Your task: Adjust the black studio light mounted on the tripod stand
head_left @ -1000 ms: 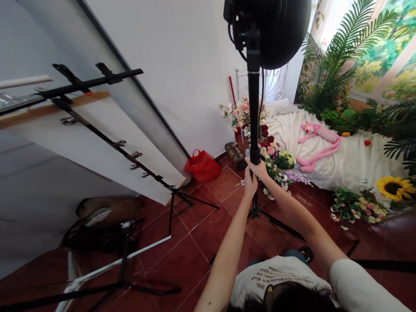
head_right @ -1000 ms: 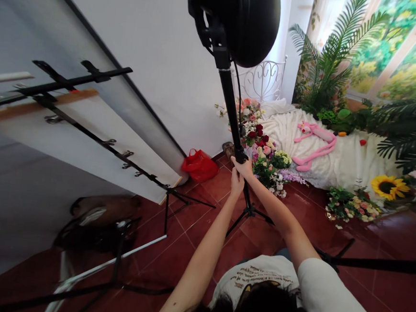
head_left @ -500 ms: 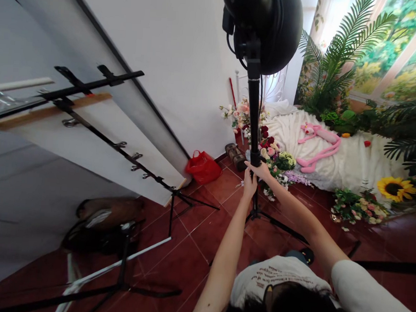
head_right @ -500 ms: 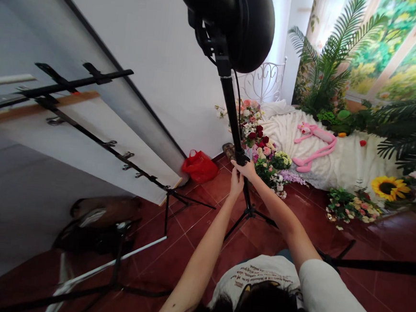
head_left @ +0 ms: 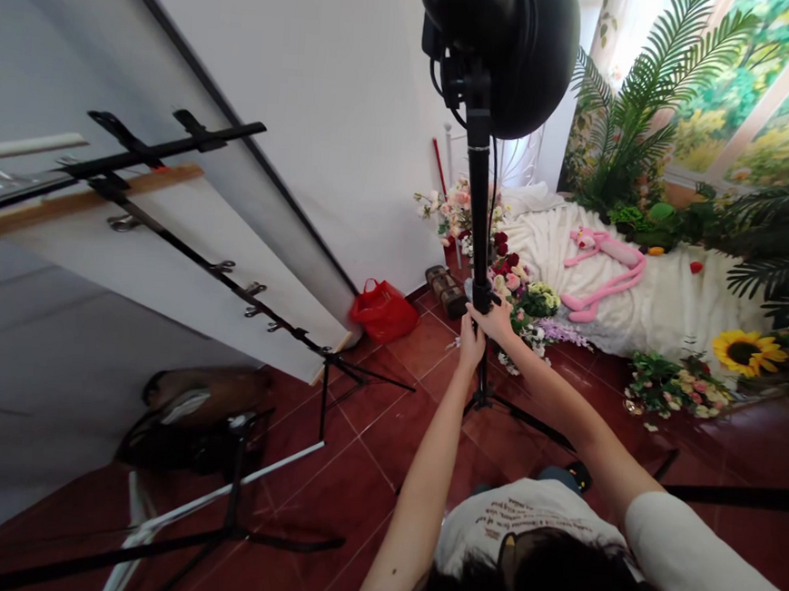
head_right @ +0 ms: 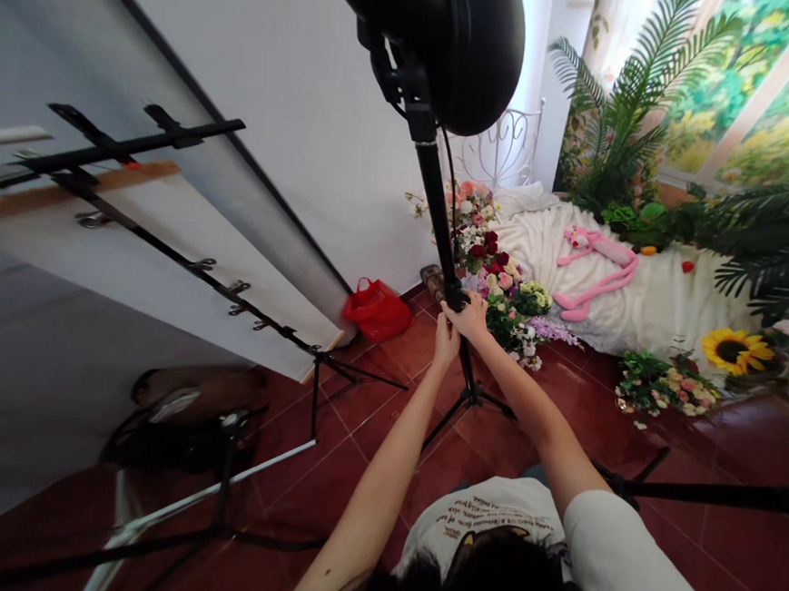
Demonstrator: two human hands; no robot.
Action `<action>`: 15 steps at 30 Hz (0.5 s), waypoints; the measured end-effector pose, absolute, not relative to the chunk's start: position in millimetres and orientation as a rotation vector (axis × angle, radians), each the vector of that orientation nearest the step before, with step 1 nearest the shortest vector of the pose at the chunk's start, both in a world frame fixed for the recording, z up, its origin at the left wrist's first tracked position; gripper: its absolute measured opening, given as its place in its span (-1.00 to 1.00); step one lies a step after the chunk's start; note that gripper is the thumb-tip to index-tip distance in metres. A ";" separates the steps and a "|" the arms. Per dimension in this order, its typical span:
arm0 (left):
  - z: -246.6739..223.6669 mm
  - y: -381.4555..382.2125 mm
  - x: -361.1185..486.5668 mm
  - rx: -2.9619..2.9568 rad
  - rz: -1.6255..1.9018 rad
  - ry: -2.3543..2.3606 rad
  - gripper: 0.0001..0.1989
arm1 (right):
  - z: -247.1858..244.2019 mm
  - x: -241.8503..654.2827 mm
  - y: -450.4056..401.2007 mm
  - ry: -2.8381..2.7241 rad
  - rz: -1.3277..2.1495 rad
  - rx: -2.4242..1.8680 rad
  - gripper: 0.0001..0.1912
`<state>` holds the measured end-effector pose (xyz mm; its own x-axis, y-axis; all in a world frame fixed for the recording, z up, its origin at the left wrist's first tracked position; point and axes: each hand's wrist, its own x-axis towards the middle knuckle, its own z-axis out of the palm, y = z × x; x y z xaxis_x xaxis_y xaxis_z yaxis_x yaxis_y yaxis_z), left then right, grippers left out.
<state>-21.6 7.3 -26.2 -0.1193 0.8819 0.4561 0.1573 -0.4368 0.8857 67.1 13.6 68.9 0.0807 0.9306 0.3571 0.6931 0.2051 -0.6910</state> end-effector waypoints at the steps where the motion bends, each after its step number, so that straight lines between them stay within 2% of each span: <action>1: -26.5 7.6 -20.4 1.560 1.621 1.160 -0.65 | 68.6 66.2 13.0 -1.694 0.358 -1.556 -0.57; 10: -33.9 10.7 -15.4 1.473 1.698 1.090 -0.56 | 71.4 59.4 1.5 -1.579 0.189 -1.681 -0.51; 15: -32.5 11.1 -16.8 1.471 1.688 1.089 -0.55 | 69.3 54.2 -0.3 -1.524 0.227 -1.648 -0.51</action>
<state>-16.8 11.1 -32.5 -0.1683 0.8754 0.4532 0.0522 -0.4512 0.8909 54.2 -0.3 69.3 0.2382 0.8837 0.4029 0.7278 0.1123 -0.6765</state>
